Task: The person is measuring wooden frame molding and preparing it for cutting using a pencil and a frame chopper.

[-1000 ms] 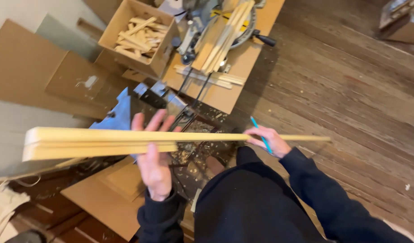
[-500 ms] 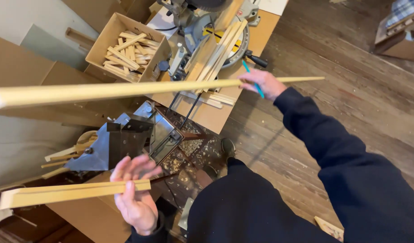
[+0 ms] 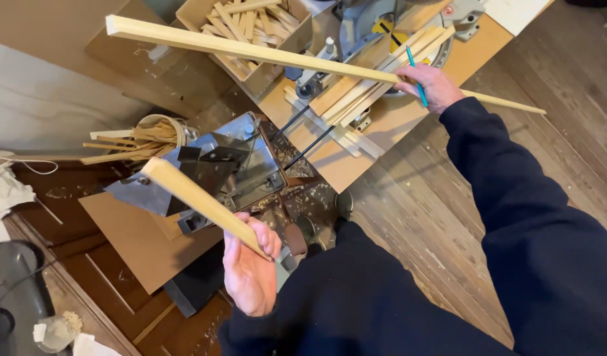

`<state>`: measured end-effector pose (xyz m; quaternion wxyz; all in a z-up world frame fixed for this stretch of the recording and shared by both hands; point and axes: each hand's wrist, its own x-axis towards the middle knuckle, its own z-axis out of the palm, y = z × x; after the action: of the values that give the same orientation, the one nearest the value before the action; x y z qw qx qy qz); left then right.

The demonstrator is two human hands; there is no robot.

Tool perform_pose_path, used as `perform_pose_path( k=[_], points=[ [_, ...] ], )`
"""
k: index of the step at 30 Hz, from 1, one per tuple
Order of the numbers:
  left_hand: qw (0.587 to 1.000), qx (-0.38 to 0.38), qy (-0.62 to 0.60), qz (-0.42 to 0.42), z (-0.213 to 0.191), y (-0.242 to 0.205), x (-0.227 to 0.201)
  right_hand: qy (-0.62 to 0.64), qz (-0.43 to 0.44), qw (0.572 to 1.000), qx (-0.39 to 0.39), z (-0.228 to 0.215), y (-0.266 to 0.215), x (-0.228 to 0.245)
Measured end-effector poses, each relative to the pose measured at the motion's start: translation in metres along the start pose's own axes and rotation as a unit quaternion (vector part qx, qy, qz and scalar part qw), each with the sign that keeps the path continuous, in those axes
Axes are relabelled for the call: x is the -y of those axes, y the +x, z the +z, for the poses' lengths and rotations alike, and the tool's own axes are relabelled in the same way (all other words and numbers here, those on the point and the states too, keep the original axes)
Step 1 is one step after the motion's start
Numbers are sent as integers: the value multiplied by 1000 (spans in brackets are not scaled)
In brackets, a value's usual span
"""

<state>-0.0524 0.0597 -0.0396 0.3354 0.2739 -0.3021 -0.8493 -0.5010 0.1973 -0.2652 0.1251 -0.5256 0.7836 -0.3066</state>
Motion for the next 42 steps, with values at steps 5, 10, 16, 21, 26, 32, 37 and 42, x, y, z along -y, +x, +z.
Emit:
perform_pose_path(
  k=[5, 10, 16, 21, 26, 32, 37, 42],
  points=[
    [996, -65, -54, 3, 10, 9, 8, 58, -20, 998, 5, 12, 13, -18],
    [995, -67, -73, -9, 18, 19, 15, 31, -24, 999, 10, 5, 16, -15],
    [988, -65, 125, -62, -18, 65, 92, 39, -13, 999, 0, -17, -7, -5],
    [978, -78, 125, -149, -84, 144, 223, 65, 24, 998, 0, -47, -40, 19],
    [973, -125, 64, -182, -116, 260, 383, 58, 38, 998, -9, -84, -94, 48],
    [963, -192, -60, -177, -111, 342, 485, 55, 119, 991, 7, -94, -181, 70],
    [957, -241, -26, -159, -86, 327, 451, 33, 157, 987, -3, -91, -235, 74],
    [950, -217, 225, -12, -210, 267, 467, 48, 207, 977, -6, -70, -282, 78]
  ],
)
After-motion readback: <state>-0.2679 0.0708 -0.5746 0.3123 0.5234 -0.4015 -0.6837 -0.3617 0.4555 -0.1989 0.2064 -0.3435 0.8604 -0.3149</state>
